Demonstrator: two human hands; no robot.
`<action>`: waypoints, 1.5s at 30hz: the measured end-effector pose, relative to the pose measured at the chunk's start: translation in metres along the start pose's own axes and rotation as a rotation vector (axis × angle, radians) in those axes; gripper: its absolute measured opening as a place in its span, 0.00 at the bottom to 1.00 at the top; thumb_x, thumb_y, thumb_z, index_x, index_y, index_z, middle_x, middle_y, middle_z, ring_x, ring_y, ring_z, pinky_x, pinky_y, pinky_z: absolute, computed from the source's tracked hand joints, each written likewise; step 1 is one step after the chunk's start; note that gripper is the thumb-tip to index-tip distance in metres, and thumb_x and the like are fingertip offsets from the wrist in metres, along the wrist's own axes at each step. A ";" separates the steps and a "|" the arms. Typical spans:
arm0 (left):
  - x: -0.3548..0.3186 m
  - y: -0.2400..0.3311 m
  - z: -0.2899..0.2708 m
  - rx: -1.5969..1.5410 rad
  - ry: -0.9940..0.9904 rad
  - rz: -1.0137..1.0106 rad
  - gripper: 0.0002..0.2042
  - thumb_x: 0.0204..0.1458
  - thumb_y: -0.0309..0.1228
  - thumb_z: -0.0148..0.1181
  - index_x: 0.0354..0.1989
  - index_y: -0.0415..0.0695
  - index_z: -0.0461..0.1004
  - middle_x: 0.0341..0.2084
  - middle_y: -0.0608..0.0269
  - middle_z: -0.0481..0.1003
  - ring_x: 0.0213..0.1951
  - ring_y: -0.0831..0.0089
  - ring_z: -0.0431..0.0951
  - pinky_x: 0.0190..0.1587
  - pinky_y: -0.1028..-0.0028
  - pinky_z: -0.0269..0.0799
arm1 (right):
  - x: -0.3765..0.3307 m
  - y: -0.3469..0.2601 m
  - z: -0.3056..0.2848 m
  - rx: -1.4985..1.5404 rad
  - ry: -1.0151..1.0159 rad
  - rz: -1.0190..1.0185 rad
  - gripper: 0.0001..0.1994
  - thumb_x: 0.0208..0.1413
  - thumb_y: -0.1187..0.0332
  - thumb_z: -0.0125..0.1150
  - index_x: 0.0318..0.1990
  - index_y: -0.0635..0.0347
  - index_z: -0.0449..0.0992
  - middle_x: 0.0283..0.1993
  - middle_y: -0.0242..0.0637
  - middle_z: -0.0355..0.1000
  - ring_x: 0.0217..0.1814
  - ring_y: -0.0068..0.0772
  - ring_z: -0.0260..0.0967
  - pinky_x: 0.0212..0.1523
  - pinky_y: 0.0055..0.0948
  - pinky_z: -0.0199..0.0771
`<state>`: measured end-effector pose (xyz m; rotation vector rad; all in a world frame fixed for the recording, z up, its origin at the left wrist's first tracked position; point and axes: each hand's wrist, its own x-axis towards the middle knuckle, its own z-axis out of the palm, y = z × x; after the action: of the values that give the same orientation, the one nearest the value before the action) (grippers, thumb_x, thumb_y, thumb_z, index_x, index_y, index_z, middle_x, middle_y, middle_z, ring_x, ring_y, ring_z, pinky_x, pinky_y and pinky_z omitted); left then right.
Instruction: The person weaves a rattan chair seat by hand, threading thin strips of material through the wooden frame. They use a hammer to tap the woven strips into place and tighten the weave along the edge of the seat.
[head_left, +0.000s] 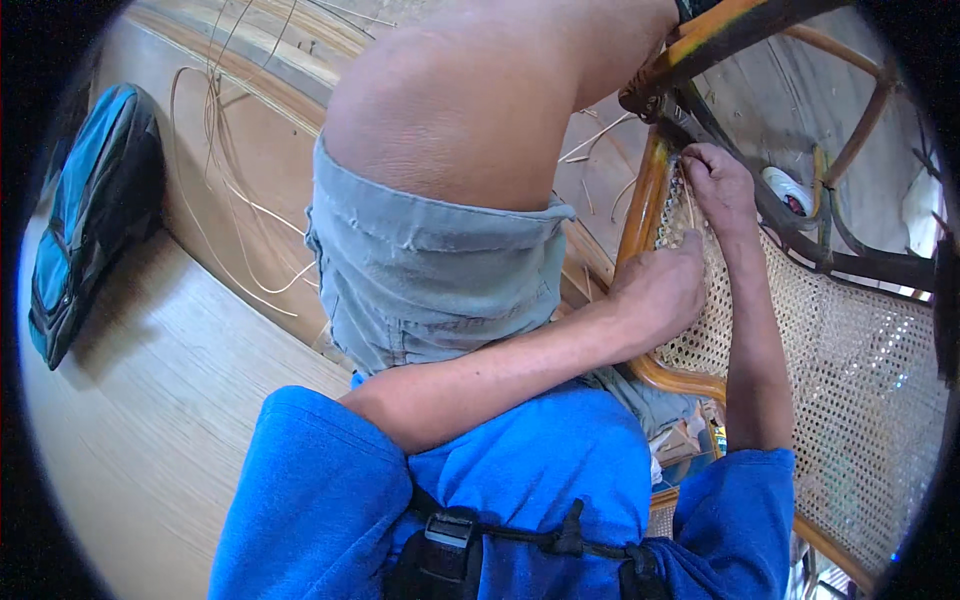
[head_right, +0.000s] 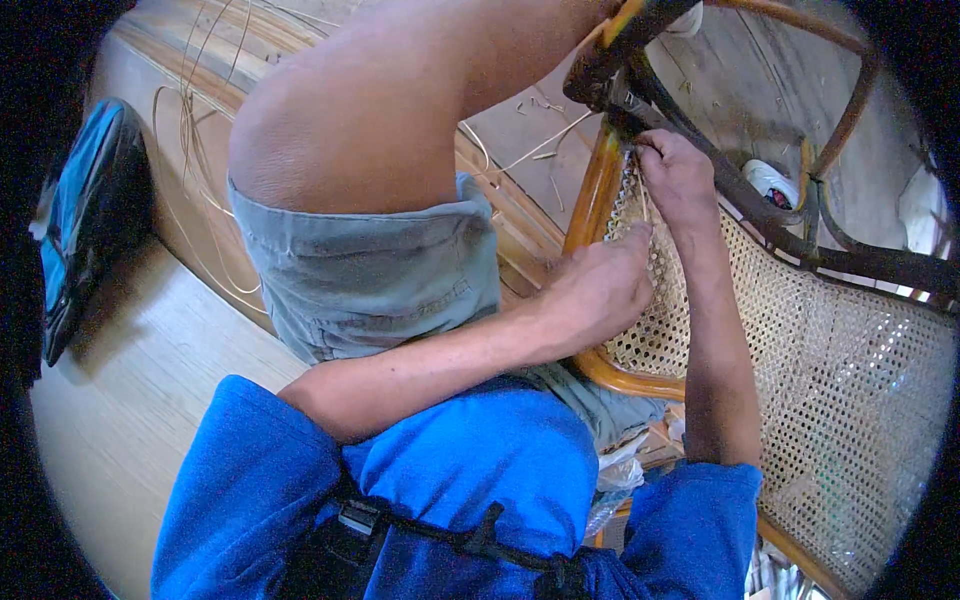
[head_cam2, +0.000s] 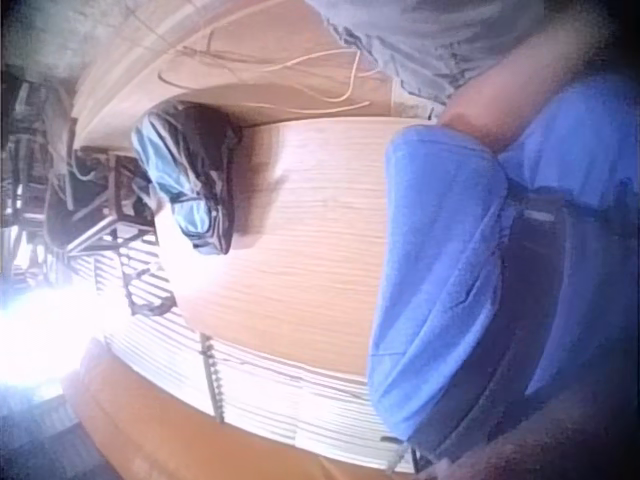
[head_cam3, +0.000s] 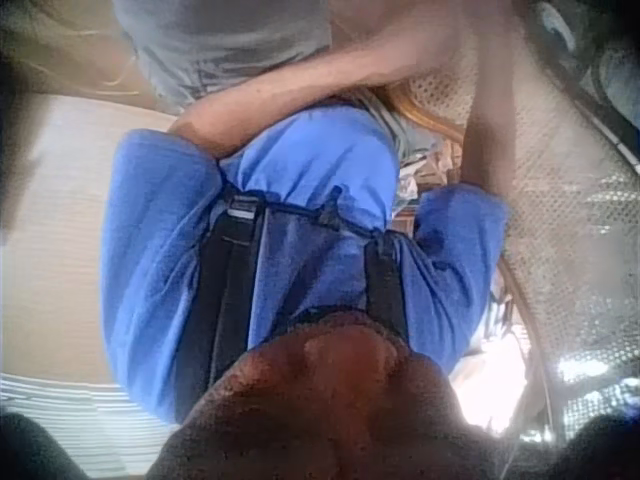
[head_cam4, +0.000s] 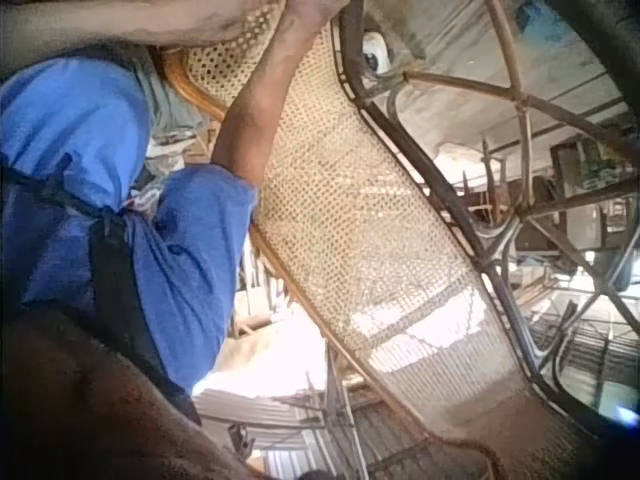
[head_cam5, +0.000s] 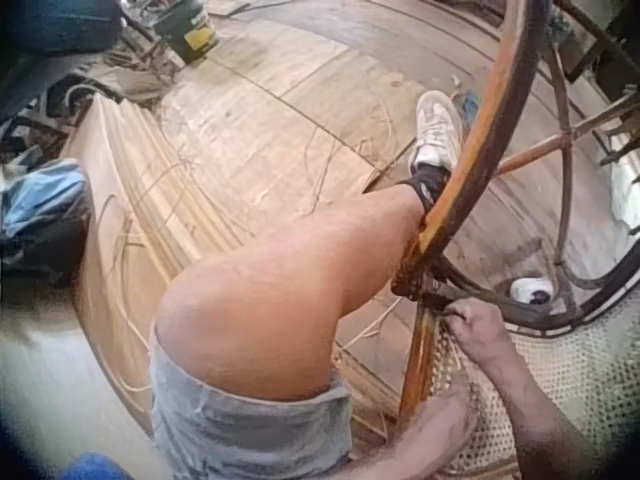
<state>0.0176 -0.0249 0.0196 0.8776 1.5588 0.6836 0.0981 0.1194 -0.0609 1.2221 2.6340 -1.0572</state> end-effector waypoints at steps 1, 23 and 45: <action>-0.001 0.000 -0.001 -0.003 -0.004 0.000 0.17 0.48 0.27 0.48 0.46 0.28 0.62 0.19 0.37 0.72 0.27 0.42 0.75 0.31 0.51 0.70 | 0.000 -0.002 0.000 -0.014 0.006 0.034 0.10 0.51 0.68 0.54 0.38 0.60 0.76 0.36 0.46 0.73 0.40 0.44 0.72 0.42 0.33 0.70; -0.005 0.004 -0.016 -0.059 -0.049 -0.011 0.20 0.48 0.27 0.47 0.48 0.24 0.60 0.20 0.37 0.73 0.27 0.43 0.75 0.33 0.51 0.70 | 0.016 -0.019 -0.005 -0.010 -0.212 0.524 0.13 0.49 0.64 0.55 0.23 0.67 0.75 0.16 0.45 0.69 0.18 0.36 0.69 0.29 0.36 0.69; 0.005 0.006 0.018 -0.418 -0.125 0.020 0.22 0.48 0.28 0.48 0.50 0.28 0.61 0.31 0.29 0.71 0.39 0.39 0.73 0.45 0.52 0.66 | 0.028 0.014 -0.006 -0.123 -0.419 0.486 0.18 0.51 0.62 0.53 0.14 0.63 0.72 0.11 0.41 0.66 0.11 0.35 0.66 0.14 0.33 0.66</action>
<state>0.0361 -0.0183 0.0188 0.6090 1.2358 0.9110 0.0900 0.1476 -0.0722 1.3399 1.9277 -0.9199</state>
